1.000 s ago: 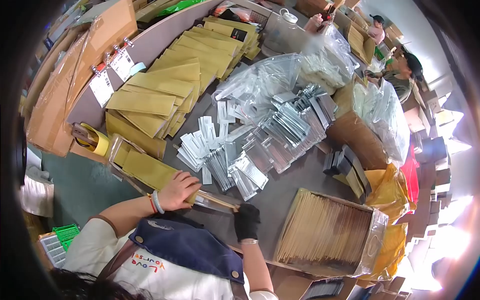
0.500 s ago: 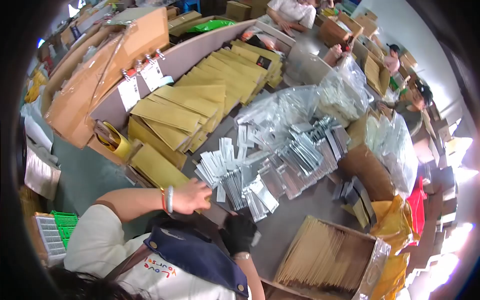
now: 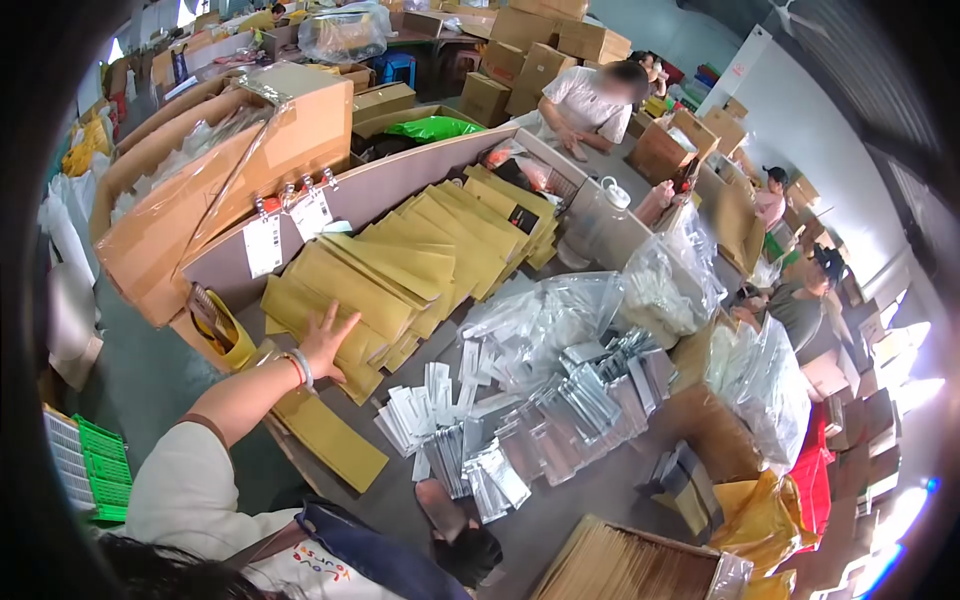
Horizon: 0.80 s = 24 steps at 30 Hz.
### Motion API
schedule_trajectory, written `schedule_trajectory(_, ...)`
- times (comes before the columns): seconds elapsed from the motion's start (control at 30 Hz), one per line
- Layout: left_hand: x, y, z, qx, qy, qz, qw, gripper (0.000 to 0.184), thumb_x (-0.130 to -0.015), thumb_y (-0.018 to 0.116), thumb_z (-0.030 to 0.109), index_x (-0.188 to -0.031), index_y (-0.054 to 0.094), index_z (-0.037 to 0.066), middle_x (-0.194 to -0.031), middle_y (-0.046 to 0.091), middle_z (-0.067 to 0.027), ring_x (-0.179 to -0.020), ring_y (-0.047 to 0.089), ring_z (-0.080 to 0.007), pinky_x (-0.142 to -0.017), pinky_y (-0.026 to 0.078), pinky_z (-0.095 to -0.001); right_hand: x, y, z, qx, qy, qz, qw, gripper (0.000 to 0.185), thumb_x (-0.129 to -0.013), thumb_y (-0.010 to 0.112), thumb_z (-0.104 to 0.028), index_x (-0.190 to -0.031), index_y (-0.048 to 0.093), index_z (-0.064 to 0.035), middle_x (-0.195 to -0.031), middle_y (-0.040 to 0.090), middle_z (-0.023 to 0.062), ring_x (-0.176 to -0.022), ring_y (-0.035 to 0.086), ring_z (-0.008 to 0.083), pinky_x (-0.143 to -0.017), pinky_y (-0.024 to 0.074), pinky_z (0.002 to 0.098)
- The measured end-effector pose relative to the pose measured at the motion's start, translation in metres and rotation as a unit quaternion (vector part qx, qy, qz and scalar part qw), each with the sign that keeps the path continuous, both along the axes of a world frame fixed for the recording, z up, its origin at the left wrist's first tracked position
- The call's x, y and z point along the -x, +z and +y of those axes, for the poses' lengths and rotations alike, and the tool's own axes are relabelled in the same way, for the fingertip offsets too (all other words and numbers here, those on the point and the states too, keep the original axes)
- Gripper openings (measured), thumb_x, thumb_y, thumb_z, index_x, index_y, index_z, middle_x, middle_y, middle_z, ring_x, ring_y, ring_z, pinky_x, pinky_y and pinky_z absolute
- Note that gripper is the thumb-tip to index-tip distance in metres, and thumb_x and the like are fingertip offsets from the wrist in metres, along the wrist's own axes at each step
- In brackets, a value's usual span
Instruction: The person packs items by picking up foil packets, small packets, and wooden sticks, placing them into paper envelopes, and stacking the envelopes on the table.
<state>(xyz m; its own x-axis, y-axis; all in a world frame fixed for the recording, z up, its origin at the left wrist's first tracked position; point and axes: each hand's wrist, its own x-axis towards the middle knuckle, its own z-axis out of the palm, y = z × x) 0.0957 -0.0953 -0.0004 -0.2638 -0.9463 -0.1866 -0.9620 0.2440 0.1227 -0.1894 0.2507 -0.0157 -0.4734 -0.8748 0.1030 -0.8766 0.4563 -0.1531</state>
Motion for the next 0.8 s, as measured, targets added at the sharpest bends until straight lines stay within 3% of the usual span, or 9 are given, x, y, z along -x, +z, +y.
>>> schedule_trajectory(0.17, 0.056, -0.002, -0.071, 0.062, -0.064, 0.069, 0.994, 0.137, -0.044, 0.095, 0.034, -0.152, 0.010, 0.038, -0.158, 0.000, -0.0237, -0.132, 0.011, -0.0665, -0.105, 0.027, -0.0682, 0.003, 0.016, -0.016, -0.036, 0.010, -0.042, 0.998, 0.066, -0.061, 0.077, -0.052, -0.111, 0.063, -0.0115, -0.098, 0.062, 0.0132, -0.095, 0.059, 0.0347, -0.081, 0.0468, 0.0499)
schedule_trajectory(0.33, 0.110, -0.013, -0.151, 0.101, -0.097, 0.116, 0.983, 0.138, -0.044, 0.095, 0.034, -0.152, 0.009, 0.038, -0.158, -0.003, -0.0234, -0.133, 0.014, -0.0644, -0.105, 0.028, -0.0684, 0.009, 0.019, -0.028, -0.050, 0.018, -0.064, 0.997, 0.064, -0.061, 0.078, -0.050, -0.110, 0.063, -0.0115, -0.097, 0.063, 0.0126, -0.094, 0.060, 0.0342, -0.080, 0.0472, 0.0491)
schedule_trajectory(0.4, 0.127, -0.028, -0.174, 0.208, -0.121, 0.182, 0.954, 0.137, -0.045, 0.095, 0.033, -0.152, 0.010, 0.039, -0.158, -0.004, -0.0230, -0.134, 0.017, -0.0626, -0.105, 0.030, -0.0673, 0.011, 0.015, -0.031, -0.049, 0.009, -0.072, 0.996, 0.064, -0.062, 0.078, -0.050, -0.110, 0.064, -0.0115, -0.096, 0.063, 0.0124, -0.093, 0.060, 0.0340, -0.080, 0.0473, 0.0488)
schedule_trajectory(0.43, 0.142, -0.023, -0.178, 0.207, -0.137, 0.191, 0.950, 0.137, -0.045, 0.095, 0.033, -0.152, 0.010, 0.039, -0.158, -0.004, -0.0230, -0.134, 0.017, -0.0626, -0.105, 0.030, -0.0673, 0.011, 0.014, -0.032, -0.049, 0.006, -0.076, 0.996, 0.063, -0.062, 0.078, -0.050, -0.110, 0.064, -0.0115, -0.096, 0.063, 0.0123, -0.093, 0.060, 0.0339, -0.080, 0.0474, 0.0486)
schedule_trajectory(0.5, 0.143, -0.007, -0.176, 0.162, -0.052, 0.101, 0.980, 0.134, -0.047, 0.095, 0.032, -0.152, 0.012, 0.037, -0.158, -0.002, -0.0218, -0.135, 0.019, -0.0593, -0.106, 0.034, -0.0622, 0.010, 0.012, -0.029, -0.052, 0.006, -0.081, 0.995, 0.063, -0.062, 0.078, -0.049, -0.110, 0.064, -0.0115, -0.095, 0.063, 0.0120, -0.092, 0.061, 0.0337, -0.079, 0.0476, 0.0483)
schedule_trajectory(0.67, 0.125, 0.013, -0.148, 0.134, -0.046, 0.083, 0.986, 0.125, -0.053, 0.092, 0.034, -0.152, 0.016, 0.032, -0.158, 0.006, -0.0194, -0.134, 0.027, -0.0541, -0.106, 0.036, -0.0580, 0.007, 0.013, -0.019, -0.053, 0.011, -0.082, 0.995, 0.061, -0.063, 0.078, -0.048, -0.109, 0.064, -0.0114, -0.094, 0.064, 0.0115, -0.091, 0.061, 0.0333, -0.079, 0.0480, 0.0475)
schedule_trajectory(0.8, 0.092, -0.003, -0.122, 0.117, -0.086, 0.094, 0.985, 0.118, -0.059, 0.090, 0.032, -0.151, 0.017, 0.031, -0.152, 0.025, -0.0191, -0.131, 0.037, -0.0459, -0.103, 0.041, -0.0525, 0.005, 0.013, -0.008, -0.060, 0.032, -0.087, 0.994, 0.060, -0.063, 0.078, -0.047, -0.109, 0.065, -0.0114, -0.092, 0.064, 0.0110, -0.090, 0.062, 0.0329, -0.078, 0.0483, 0.0468)
